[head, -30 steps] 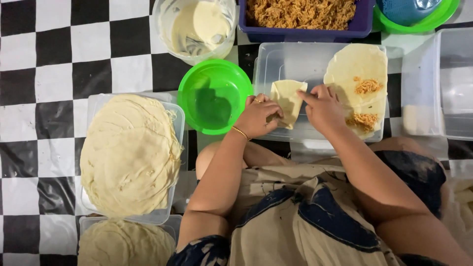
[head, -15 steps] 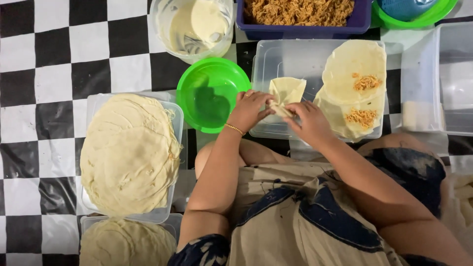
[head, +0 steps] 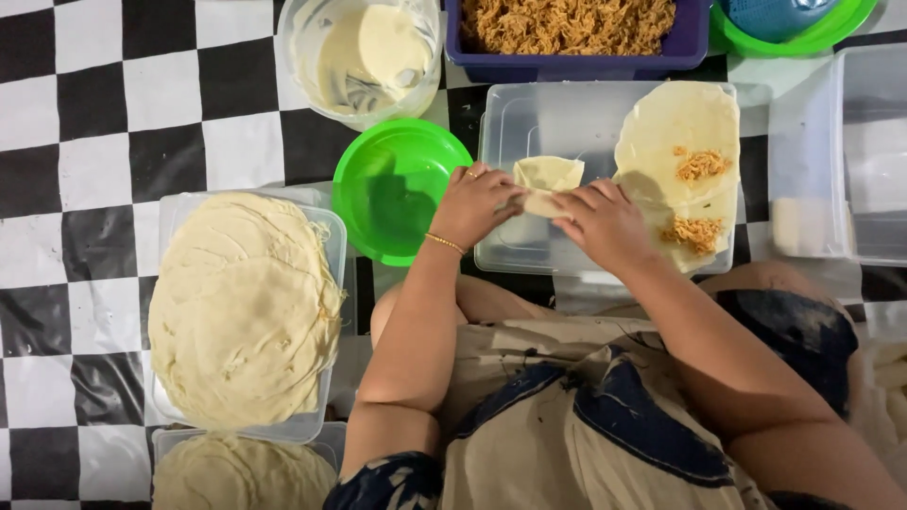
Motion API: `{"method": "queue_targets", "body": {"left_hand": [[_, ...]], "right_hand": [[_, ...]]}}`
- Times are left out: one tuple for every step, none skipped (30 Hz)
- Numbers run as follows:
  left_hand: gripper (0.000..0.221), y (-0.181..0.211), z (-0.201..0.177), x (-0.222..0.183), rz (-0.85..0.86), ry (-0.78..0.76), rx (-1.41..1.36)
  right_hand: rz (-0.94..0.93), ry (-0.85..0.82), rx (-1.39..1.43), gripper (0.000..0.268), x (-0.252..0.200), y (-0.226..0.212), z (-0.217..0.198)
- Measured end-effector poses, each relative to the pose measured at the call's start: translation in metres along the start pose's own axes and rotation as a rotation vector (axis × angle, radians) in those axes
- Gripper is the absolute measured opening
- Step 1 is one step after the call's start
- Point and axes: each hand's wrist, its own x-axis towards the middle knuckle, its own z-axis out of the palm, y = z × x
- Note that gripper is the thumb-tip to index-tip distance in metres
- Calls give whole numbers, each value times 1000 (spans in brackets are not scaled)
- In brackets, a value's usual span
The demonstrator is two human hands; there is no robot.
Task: Assembling food wraps by peeling thin wrappers, adding filling by hand, and rolling them into shape.
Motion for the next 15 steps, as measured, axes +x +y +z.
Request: {"method": "queue_targets", "body": {"left_hand": [[38,-3,3,3,-34,6,-12],[38,-7,7,10,-34,7,-12],[34,-10,11,16,-101,-63,-71],[32,-12,15,22,-169,-132,-130],[32,-11,14,28,-166,-130,-129],[26,-9,14,34,-138,-136,-76],[22,-8,13,42,-109,-142,-22],[22,-9,15,44,-104,-138,-20],[20,-8,18,45,-66,-157,-2],[19,-8,21,46,-28,-176,16],[19,-5,15,45,-26,-176,16],[26,-3,9,44,-23,-196,41],[38,0,3,44,-21,-215,67],[38,-4,7,45,-21,-214,68],[38,-7,11,45,-25,-243,81]], "right_hand": [[79,-49,48,29,-1,5,1],[79,-49,47,29,2,11,3],[113,-24,87,18,4,17,6],[146,1,126,12,6,23,7],[146,4,123,12,10,24,7],[120,31,53,10,14,24,7],[94,60,-18,11,19,26,7],[93,64,-22,11,27,22,2],[56,48,-9,10,32,16,-4],[19,32,3,11,38,11,-9],[20,33,3,11,37,11,-10],[46,-12,27,14,36,11,-11],[70,-57,51,19,35,10,-12],[69,-55,50,19,33,13,-10],[99,-102,21,28,30,16,-7]]}}
